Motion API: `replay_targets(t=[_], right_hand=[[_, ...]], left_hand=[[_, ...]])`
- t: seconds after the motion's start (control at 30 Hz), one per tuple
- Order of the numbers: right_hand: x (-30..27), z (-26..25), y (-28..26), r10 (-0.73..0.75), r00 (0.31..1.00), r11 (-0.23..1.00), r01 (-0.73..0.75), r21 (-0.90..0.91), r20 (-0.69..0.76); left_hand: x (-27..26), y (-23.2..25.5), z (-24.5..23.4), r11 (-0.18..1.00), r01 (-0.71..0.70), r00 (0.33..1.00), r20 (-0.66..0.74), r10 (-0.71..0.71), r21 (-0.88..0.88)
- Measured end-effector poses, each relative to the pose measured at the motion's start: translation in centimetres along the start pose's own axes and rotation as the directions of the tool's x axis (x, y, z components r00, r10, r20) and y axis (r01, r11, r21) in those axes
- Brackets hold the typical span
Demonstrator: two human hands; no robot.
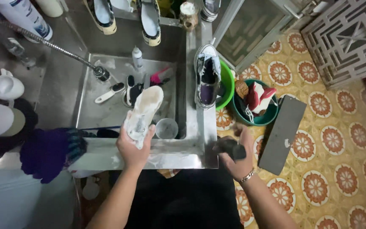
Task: Cleaning shoe insoles and sneakers using a brush and cleaning solution in a sink.
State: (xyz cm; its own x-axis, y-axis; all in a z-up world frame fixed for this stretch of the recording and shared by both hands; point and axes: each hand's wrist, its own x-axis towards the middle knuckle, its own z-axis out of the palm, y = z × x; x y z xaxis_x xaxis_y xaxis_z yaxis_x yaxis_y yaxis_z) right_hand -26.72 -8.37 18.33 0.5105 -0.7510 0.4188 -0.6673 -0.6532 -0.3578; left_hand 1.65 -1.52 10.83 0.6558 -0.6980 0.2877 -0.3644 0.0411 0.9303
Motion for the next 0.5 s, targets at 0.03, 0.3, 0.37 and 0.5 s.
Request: replay_targets(t=[0.03,0.3,0.37,0.5], right_hand=[[0.3,0.2,0.2,-0.082,0.987,0.989,0.064,-0.135,-0.136],[-1.4,4.5,2.9,0.498,0.792,0.360,-0.558,0.747,0.352],[-2.3,5.3,3.5,0.487,0.751,0.251,-0.609,0.753,0.446],[-3.7,6.6,4.3,0.431,0.819,0.124,-0.470,0.874,0.379]], left_hand=[[0.2,-0.1,0.3,1.000,0.000,1.000,-0.003,0.000,-0.022],[0.2,0.6,0.8,1.000,-0.017,1.000,-0.015,0.017,0.009],[0.1,0.7,0.7,0.999,-0.020,1.000,-0.009,0.020,0.024],[0.2,-0.1,0.7,0.994,-0.039,0.999,-0.016,0.041,0.102]])
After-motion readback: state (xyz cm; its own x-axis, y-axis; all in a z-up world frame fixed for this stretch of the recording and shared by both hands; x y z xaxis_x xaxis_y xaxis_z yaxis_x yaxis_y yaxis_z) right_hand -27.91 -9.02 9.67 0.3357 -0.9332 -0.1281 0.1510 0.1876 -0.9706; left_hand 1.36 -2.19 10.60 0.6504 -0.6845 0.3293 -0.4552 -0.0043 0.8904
